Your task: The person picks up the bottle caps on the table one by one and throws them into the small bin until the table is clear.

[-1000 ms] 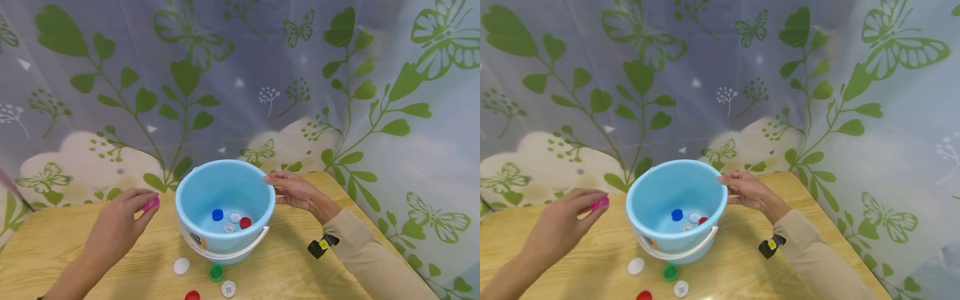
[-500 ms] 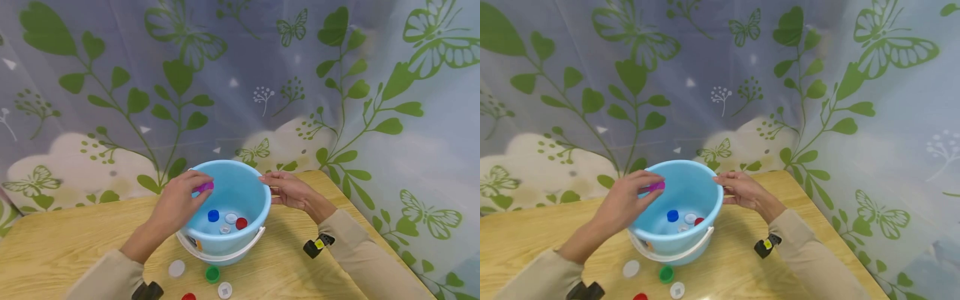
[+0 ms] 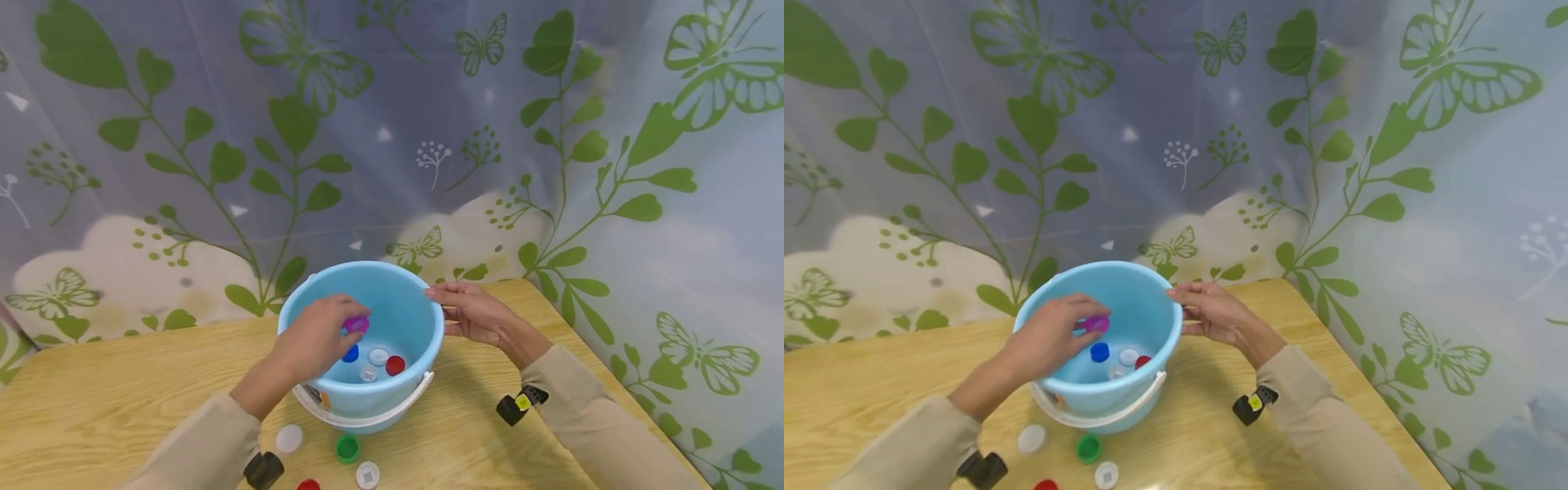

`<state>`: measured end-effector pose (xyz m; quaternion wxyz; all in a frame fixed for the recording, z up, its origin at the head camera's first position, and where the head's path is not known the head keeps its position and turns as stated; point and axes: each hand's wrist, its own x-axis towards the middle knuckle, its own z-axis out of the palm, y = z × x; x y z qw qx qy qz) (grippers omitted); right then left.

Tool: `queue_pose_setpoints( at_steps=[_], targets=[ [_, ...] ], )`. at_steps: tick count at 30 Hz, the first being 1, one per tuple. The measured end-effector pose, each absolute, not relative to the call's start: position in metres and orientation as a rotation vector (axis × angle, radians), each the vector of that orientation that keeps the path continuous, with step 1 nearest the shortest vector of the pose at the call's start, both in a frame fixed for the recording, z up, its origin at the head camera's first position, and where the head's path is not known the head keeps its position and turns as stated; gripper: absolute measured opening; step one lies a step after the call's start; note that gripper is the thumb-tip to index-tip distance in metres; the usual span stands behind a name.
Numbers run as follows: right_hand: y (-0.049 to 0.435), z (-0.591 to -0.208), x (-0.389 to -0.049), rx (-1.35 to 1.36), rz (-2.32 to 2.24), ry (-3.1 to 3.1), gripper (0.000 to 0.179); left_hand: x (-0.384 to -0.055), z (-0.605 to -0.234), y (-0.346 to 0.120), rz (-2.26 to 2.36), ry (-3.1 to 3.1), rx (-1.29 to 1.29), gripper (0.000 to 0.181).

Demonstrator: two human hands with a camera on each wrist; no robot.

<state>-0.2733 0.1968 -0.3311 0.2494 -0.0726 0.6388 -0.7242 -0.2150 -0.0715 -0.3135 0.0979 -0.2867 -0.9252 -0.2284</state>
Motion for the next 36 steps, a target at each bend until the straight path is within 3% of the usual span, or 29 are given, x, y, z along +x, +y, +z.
queue_pose_setpoints(
  at_steps=[9, 22, 29, 36],
  targets=[
    [0.197, -0.332, -0.273, -0.204, -1.975, 1.734, 0.034, -0.214, -0.313, -0.071, -0.652, -2.777, -0.827, 0.031],
    [0.197, -0.33, -0.273, -0.198, -1.966, 1.745, 0.031, -0.207, -0.317, -0.097, -0.988, -2.214, -0.403, 0.029],
    [0.197, -0.331, -0.274, -0.186, -1.968, 1.745, 0.033, -0.194, -0.356, -0.15, -1.238, -2.34, -0.105, 0.04],
    [0.197, -0.332, -0.273, -0.197, -1.976, 1.736, 0.032, -0.174, -0.408, -0.173, -1.141, -2.804, -0.196, 0.036]
  ],
)
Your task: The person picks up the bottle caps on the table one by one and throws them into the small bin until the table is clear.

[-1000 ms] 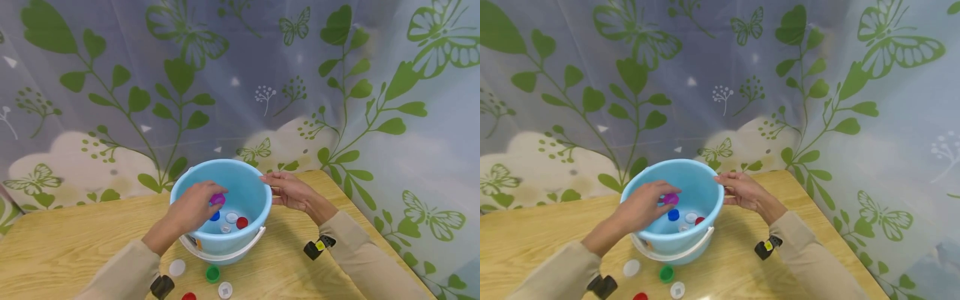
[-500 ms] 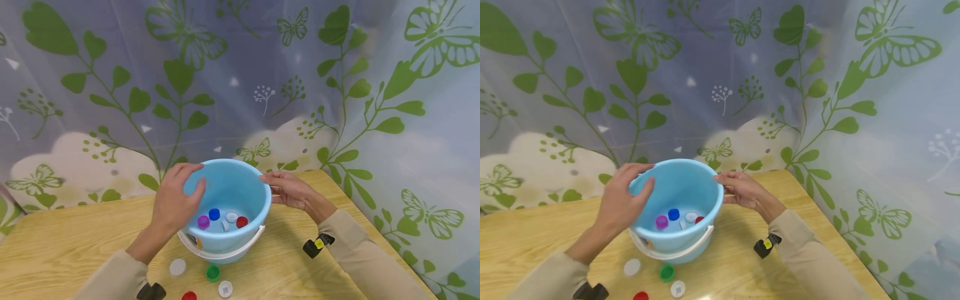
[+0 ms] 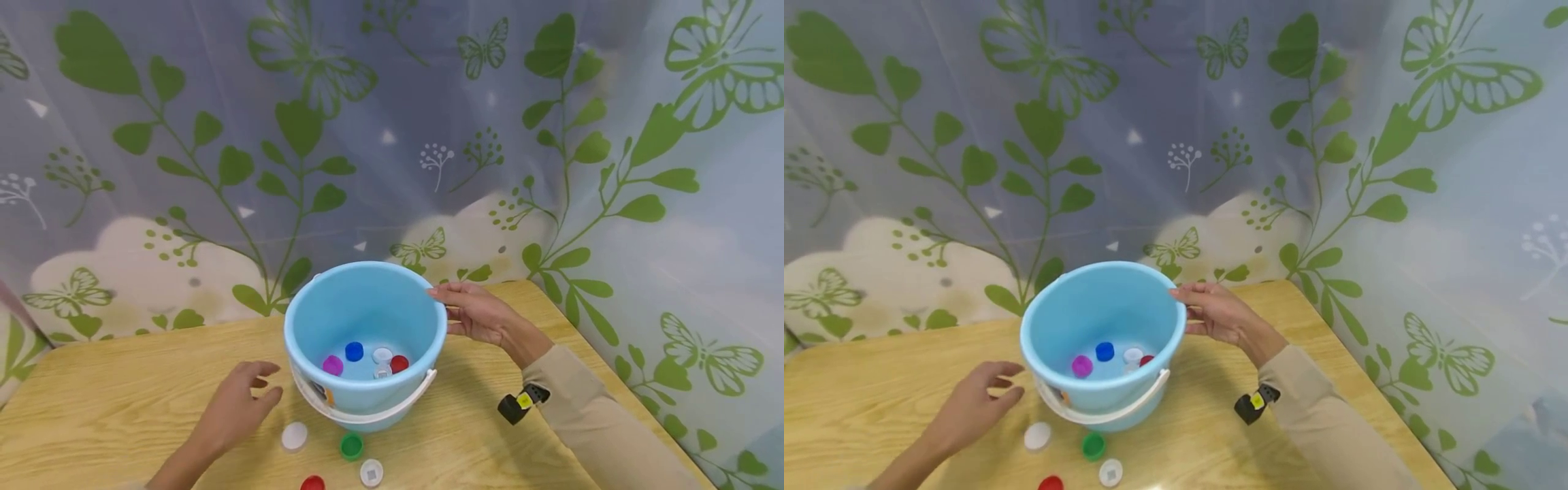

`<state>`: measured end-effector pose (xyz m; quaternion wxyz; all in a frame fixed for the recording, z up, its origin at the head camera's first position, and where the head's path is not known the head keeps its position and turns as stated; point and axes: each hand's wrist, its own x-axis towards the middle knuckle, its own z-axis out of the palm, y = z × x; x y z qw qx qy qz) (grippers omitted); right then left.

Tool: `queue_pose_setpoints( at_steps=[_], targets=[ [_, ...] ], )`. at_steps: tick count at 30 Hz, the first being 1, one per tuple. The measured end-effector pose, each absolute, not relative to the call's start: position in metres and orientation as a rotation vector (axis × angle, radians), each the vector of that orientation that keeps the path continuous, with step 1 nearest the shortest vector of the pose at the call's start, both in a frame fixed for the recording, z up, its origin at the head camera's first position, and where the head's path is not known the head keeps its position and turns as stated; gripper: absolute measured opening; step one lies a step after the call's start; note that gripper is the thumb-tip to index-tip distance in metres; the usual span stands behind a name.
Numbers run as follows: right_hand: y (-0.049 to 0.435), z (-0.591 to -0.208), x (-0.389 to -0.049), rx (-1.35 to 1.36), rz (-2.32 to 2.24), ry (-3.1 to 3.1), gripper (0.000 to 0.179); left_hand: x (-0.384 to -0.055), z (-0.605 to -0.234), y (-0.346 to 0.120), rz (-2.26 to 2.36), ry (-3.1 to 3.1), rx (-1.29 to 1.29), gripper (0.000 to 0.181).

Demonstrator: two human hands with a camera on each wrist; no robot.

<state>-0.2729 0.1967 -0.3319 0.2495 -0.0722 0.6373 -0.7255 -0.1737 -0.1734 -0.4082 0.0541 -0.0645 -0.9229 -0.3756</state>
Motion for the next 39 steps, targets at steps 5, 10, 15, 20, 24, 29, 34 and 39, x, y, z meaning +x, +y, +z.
queue_pose_setpoints(
  at_steps=[5, 10, 15, 20, 24, 29, 34, 39],
  targets=[
    [0.198, -0.333, -0.273, -0.209, -1.979, 1.732, 0.03, -0.162, -0.426, -0.162, -1.047, -2.998, -0.319, 0.036],
    [0.198, -0.332, -0.273, -0.217, -1.985, 1.724, 0.028, -0.151, -0.431, -0.148, -0.705, -3.081, -0.515, 0.033],
    [0.199, -0.332, -0.272, -0.212, -1.987, 1.72, 0.029, -0.147, -0.436, -0.146, -0.59, -3.072, -0.655, 0.017],
    [0.198, -0.332, -0.271, -0.207, -1.981, 1.731, 0.031, -0.148, -0.436, -0.15, -0.545, -3.046, -0.783, 0.013],
    [0.198, -0.332, -0.271, -0.199, -1.986, 1.738, 0.032, -0.149, -0.435, -0.151, -0.539, -3.058, -0.795, 0.012],
    [0.197, -0.332, -0.271, -0.205, -1.984, 1.734, 0.035, -0.148, -0.436, -0.149, -0.55, -3.063, -0.787, 0.014],
    [0.197, -0.332, -0.271, -0.208, -1.985, 1.73, 0.037, -0.148, -0.437, -0.151, -0.59, -3.065, -0.782, 0.016],
    [0.196, -0.332, -0.271, -0.205, -1.987, 1.732, 0.034, -0.149, -0.427, -0.161, -0.586, -2.967, -0.765, 0.019]
  ],
)
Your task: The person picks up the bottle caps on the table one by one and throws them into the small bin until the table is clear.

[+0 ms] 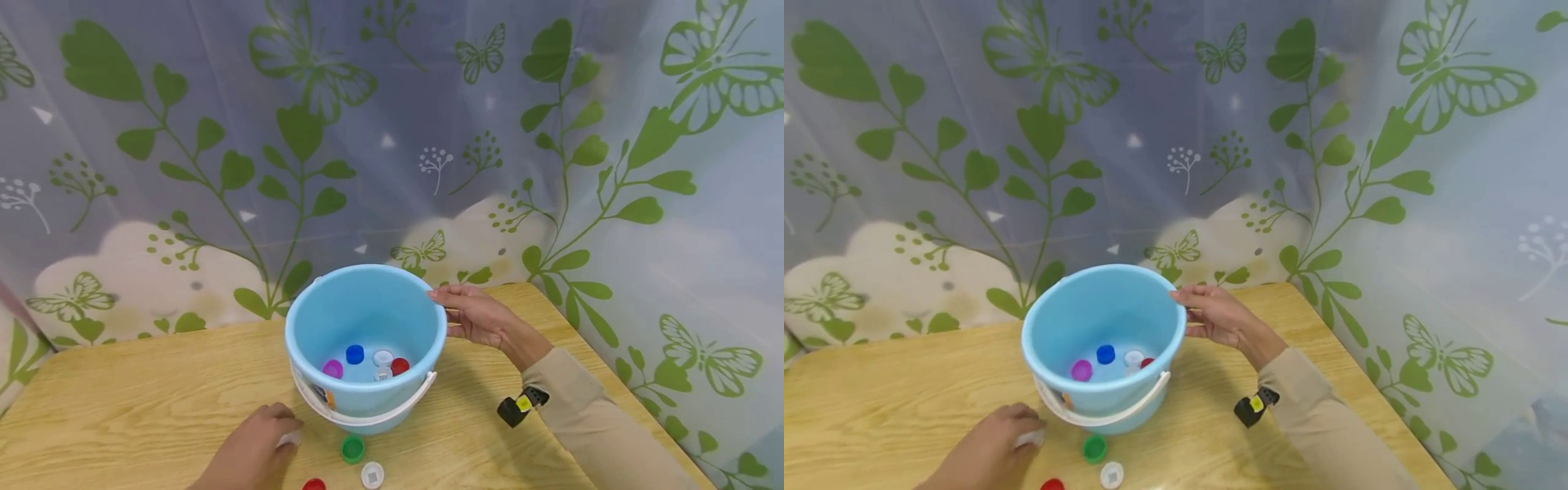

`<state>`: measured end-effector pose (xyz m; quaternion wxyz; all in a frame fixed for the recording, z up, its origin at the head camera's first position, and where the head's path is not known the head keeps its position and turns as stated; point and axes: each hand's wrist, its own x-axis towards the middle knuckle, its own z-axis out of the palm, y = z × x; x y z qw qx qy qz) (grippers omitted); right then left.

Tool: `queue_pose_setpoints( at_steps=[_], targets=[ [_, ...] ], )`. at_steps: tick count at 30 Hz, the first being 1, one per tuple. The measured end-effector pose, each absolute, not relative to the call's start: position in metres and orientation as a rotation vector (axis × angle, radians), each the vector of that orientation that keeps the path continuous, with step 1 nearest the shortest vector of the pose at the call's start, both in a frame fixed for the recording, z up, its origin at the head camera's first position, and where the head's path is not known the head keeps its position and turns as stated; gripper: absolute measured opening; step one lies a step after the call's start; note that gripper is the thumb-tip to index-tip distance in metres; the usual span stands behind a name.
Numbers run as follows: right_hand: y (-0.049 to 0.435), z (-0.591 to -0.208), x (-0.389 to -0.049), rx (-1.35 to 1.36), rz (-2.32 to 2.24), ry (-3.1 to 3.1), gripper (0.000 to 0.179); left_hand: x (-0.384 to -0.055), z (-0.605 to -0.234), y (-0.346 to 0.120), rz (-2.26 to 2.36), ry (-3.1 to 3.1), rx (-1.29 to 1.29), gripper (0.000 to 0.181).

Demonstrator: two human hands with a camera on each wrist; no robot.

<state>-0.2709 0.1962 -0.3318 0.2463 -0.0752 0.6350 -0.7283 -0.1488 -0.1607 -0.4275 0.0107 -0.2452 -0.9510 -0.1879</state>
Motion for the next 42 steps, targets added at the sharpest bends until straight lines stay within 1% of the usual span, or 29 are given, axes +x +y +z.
queue_pose_setpoints(
  at_steps=[6, 14, 18, 23, 28, 35, 39, 42],
  targets=[
    [0.197, -0.332, -0.271, -0.208, -1.993, 1.73, 0.03, -0.158, -0.389, -0.178, -0.553, -2.714, -0.652, 0.024],
    [0.199, -0.331, -0.271, -0.202, -1.993, 1.738, 0.031, -0.171, -0.333, -0.196, -0.502, -2.554, -0.632, 0.031],
    [0.199, -0.332, -0.271, -0.196, -1.994, 1.739, 0.034, -0.179, -0.307, -0.191, -0.495, -2.45, -0.63, 0.032],
    [0.198, -0.332, -0.27, -0.185, -1.999, 1.739, 0.034, -0.19, -0.282, -0.164, -0.503, -2.394, -0.628, 0.031],
    [0.197, -0.333, -0.27, -0.182, -2.001, 1.74, 0.034, -0.204, -0.279, -0.125, -0.592, -2.469, -0.706, 0.029],
    [0.195, -0.334, -0.272, -0.177, -2.01, 1.729, 0.031, -0.226, -0.297, -0.079, -0.712, -2.56, -0.784, 0.032],
    [0.195, -0.334, -0.271, -0.172, -2.011, 1.722, 0.03, -0.232, -0.308, -0.065, -0.675, -2.571, -0.864, 0.03],
    [0.196, -0.334, -0.272, -0.176, -2.01, 1.719, 0.028, -0.231, -0.311, -0.063, -0.636, -2.606, -0.889, 0.03]
  ],
)
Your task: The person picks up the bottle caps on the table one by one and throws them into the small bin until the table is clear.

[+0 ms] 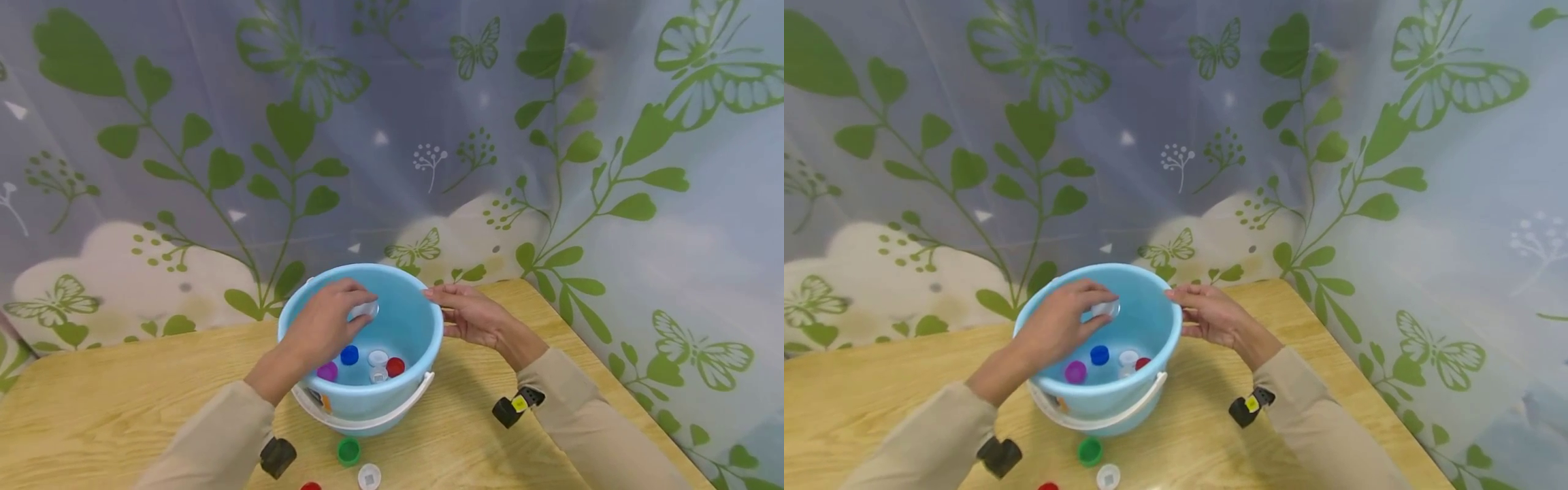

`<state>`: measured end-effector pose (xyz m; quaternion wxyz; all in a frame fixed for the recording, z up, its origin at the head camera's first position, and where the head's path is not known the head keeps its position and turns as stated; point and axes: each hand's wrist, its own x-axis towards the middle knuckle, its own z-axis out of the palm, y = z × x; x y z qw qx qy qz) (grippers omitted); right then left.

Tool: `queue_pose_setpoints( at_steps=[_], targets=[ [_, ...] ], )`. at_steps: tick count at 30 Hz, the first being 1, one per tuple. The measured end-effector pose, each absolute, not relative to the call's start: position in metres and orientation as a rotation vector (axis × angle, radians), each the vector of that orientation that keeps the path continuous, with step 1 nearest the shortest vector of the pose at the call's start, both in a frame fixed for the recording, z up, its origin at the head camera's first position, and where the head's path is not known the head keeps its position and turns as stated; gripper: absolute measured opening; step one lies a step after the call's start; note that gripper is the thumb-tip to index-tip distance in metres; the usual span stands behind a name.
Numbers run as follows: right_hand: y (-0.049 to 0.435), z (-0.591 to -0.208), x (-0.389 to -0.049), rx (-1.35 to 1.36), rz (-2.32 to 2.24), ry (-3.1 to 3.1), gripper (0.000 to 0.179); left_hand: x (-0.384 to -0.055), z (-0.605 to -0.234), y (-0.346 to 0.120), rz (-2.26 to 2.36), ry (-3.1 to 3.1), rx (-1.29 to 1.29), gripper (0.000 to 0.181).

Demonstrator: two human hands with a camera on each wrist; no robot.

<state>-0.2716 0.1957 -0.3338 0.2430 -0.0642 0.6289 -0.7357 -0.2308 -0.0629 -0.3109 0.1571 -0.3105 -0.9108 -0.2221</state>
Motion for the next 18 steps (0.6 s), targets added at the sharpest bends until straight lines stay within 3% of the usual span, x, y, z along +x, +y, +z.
queue_pose_setpoints(
  at_steps=[18],
  targets=[
    [0.1969, -0.3345, -0.2712, -0.176, -2.014, 1.727, 0.029, -0.2303, -0.3138, -0.0638, -0.507, -2.552, -0.917, 0.044]
  ],
)
